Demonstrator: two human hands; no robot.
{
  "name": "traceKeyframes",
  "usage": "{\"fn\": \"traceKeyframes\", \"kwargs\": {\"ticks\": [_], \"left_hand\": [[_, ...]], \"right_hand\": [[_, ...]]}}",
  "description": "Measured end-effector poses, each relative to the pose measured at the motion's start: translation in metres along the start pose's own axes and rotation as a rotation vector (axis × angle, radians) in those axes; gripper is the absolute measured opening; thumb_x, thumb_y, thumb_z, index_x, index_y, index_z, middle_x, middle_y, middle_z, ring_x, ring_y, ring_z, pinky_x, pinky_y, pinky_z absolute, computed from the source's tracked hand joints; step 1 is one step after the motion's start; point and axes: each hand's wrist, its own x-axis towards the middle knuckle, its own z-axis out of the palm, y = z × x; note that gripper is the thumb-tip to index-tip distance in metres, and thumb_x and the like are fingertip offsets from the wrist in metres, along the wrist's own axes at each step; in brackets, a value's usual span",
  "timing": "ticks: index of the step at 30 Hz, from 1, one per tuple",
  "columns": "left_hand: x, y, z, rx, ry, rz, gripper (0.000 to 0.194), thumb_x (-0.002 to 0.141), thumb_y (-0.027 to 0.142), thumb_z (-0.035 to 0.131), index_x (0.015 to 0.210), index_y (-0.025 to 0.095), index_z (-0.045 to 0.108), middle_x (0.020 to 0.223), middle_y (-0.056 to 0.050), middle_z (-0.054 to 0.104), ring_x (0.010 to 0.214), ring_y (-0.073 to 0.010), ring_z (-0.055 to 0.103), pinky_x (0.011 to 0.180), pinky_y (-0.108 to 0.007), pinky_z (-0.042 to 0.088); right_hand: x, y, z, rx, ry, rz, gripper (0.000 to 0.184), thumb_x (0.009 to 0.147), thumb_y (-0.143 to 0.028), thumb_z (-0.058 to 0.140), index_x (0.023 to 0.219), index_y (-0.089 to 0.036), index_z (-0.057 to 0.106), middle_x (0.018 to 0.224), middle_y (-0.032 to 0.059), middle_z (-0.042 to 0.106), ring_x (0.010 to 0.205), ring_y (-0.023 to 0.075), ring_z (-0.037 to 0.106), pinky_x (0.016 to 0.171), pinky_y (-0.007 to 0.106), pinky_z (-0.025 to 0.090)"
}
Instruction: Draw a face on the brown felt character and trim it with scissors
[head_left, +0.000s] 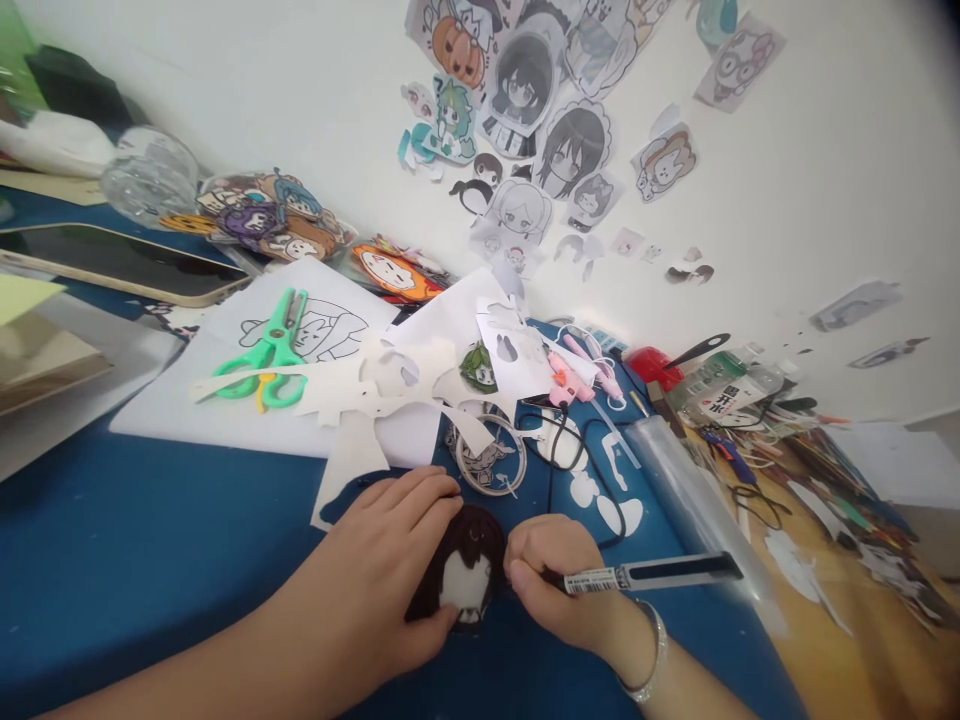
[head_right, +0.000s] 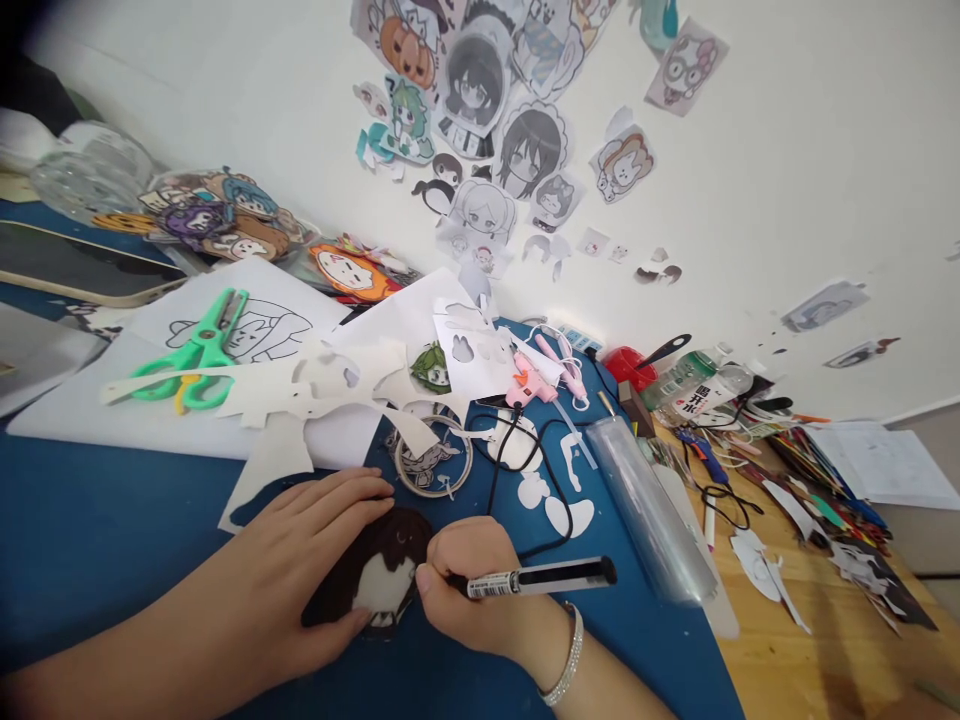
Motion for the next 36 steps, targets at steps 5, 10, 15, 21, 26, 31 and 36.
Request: {"fn": "traceKeyframes", "kwargs": {"ticks": [5,10,15,21,26,31,36], "left_hand": [[-0.0008,0.0006,-0.0009,0.002,-0.005,-0.003,0.05,0.066,0.024,0.053,0.116,0.016,0.053,0.125,-0.011,0.057,0.119,-0.0291,0.049,0.097,-0.045,0.042],[-0.0019,0.0001,-0.0004,-0.001,-0.006,-0.009,0.049,0.067,0.025,0.053,0.115,0.016,0.054,0.124,-0.01,0.058,0.118,-0.028,0.049,0.097,-0.044,0.042],[-0.0017,-0.0015,0.0025,-0.038,0.046,-0.019,0.048,0.068,0.027,0.055,0.115,0.018,0.055,0.124,-0.007,0.058,0.119,-0.0259,0.049,0.098,-0.042,0.041],[-0.0024,-0.0009,0.002,-0.045,0.061,-0.019,0.047,0.067,0.027,0.056,0.113,0.018,0.056,0.122,-0.007,0.059,0.117,-0.0248,0.05,0.097,-0.04,0.041],[-0.0021,-0.0002,0.0018,-0.049,0.055,-0.025,0.047,0.067,0.027,0.056,0.113,0.018,0.056,0.123,-0.007,0.059,0.118,-0.0249,0.049,0.098,-0.04,0.041],[-0.0027,-0.0012,0.0017,-0.058,0.034,-0.028,0.049,0.068,0.028,0.056,0.116,0.018,0.055,0.124,-0.006,0.059,0.118,-0.0248,0.049,0.099,-0.041,0.04],[-0.0027,-0.0009,0.0028,-0.063,0.025,-0.041,0.048,0.068,0.029,0.056,0.115,0.017,0.056,0.124,-0.007,0.059,0.119,-0.026,0.048,0.099,-0.043,0.04]], "right_hand": [[0.0011,-0.0015,-0.0004,-0.022,-0.018,-0.017,0.034,0.08,-0.013,0.041,0.058,-0.021,0.017,0.049,-0.0042,0.03,0.045,0.0105,0.034,0.047,0.024,0.03],[-0.0004,-0.0016,0.0,-0.034,-0.021,-0.018,0.033,0.081,-0.013,0.039,0.058,-0.021,0.016,0.049,-0.0043,0.03,0.045,0.0101,0.034,0.046,0.023,0.03],[0.001,-0.0015,0.0001,-0.066,0.009,-0.059,0.033,0.08,-0.013,0.039,0.059,-0.021,0.015,0.048,-0.0046,0.03,0.044,0.0092,0.035,0.045,0.021,0.031],[0.0014,-0.001,-0.0001,-0.072,0.032,-0.066,0.032,0.08,-0.011,0.039,0.06,-0.02,0.015,0.049,-0.0045,0.03,0.044,0.0089,0.036,0.045,0.021,0.03],[0.0002,-0.0001,-0.001,-0.088,0.038,-0.071,0.033,0.08,-0.01,0.04,0.06,-0.02,0.016,0.049,-0.0044,0.032,0.045,0.0089,0.038,0.047,0.021,0.031],[0.0002,0.0019,-0.0019,-0.077,0.028,-0.064,0.032,0.08,-0.011,0.039,0.06,-0.02,0.017,0.049,-0.0041,0.033,0.045,0.0089,0.038,0.046,0.021,0.03],[0.0003,0.002,-0.0008,-0.081,0.023,-0.066,0.032,0.081,-0.011,0.039,0.06,-0.02,0.017,0.049,-0.004,0.034,0.045,0.009,0.038,0.046,0.021,0.031]]}}
